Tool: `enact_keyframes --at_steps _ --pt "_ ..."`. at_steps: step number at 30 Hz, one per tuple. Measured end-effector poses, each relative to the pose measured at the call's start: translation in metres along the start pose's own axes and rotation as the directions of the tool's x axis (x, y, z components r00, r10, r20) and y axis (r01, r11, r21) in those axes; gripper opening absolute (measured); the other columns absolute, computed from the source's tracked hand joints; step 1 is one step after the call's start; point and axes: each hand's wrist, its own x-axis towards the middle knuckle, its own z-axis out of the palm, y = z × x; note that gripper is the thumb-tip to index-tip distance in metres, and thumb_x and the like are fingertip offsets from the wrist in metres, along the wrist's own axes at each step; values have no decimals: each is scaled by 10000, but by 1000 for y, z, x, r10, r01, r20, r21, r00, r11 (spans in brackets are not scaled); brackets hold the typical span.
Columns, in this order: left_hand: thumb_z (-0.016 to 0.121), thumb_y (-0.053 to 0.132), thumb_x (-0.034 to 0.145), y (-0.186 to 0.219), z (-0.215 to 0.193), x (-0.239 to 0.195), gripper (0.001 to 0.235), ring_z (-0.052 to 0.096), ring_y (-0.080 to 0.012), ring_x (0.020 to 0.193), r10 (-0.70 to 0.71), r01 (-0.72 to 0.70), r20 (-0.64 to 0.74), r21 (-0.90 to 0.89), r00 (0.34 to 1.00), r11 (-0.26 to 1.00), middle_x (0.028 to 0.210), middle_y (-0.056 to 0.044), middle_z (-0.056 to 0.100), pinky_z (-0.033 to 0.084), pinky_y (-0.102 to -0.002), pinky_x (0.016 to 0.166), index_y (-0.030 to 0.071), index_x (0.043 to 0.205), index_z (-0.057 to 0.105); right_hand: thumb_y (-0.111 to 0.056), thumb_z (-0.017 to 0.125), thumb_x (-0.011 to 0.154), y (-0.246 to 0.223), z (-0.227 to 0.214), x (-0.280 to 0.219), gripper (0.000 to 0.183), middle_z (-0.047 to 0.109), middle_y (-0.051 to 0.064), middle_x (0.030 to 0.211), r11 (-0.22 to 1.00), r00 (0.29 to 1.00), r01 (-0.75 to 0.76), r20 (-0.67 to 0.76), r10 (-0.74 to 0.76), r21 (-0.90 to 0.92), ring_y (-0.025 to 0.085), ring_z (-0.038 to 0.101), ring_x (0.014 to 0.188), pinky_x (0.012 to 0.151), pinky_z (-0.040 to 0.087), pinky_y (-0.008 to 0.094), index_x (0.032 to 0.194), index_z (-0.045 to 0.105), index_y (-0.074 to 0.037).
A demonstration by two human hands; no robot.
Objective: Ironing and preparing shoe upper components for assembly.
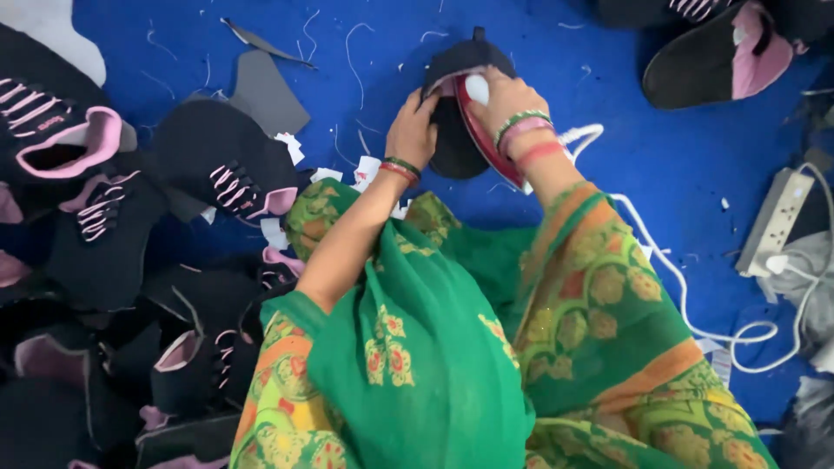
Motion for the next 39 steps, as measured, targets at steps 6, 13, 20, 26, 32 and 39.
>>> enact_keyframes --at_steps 6,13,20,26,32,39 --pt "693 6 809 -2 5 -3 558 574 -419 1265 -83 82 -35 -31 996 996 1436 -212 553 507 -448 1050 110 1349 597 -378 663 949 -7 -5 -36 525 717 286 1037 994 998 54 -17 -56 -99 466 697 963 845 555 550 1379 574 -90" --pt "689 0 808 -2 5 -2 603 562 -409 1290 -72 71 -24 -32 997 997 1434 -206 555 484 -447 1075 109 1392 582 -462 712 882 7 -29 -49 606 696 291 1087 994 994 -35 96 45 -105 480 673 995 878 538 554 1396 583 -168" --pt "675 -15 813 3 -8 2 630 566 -403 1273 -55 55 8 -28 998 998 1452 -194 549 483 -444 1074 118 1420 570 -458 711 928 15 10 14 584 692 301 1120 990 997 -6 -78 17 139 491 659 1047 906 546 537 1399 593 -135" --pt "689 -15 797 2 -7 -1 604 566 -411 1275 -84 85 22 -45 996 995 1451 -198 550 481 -446 1074 106 1378 583 -438 718 897 38 3 -17 662 695 321 1032 990 991 107 71 -113 90 492 680 968 886 542 547 1466 548 -144" --pt "679 -30 794 2 4 -4 602 554 -427 1290 -97 97 8 -10 995 995 1451 -223 545 474 -452 1082 86 1377 583 -463 729 899 13 7 -13 574 714 278 1019 999 996 9 -89 -5 47 474 686 944 838 555 550 1383 605 -181" --pt "645 -58 803 4 12 4 617 554 -434 1296 -143 142 -66 -26 987 990 1431 -232 559 469 -456 1100 90 1399 584 -370 699 877 39 -7 -45 489 750 182 1042 937 976 207 -4 -216 -280 388 732 939 745 576 537 1319 634 -169"
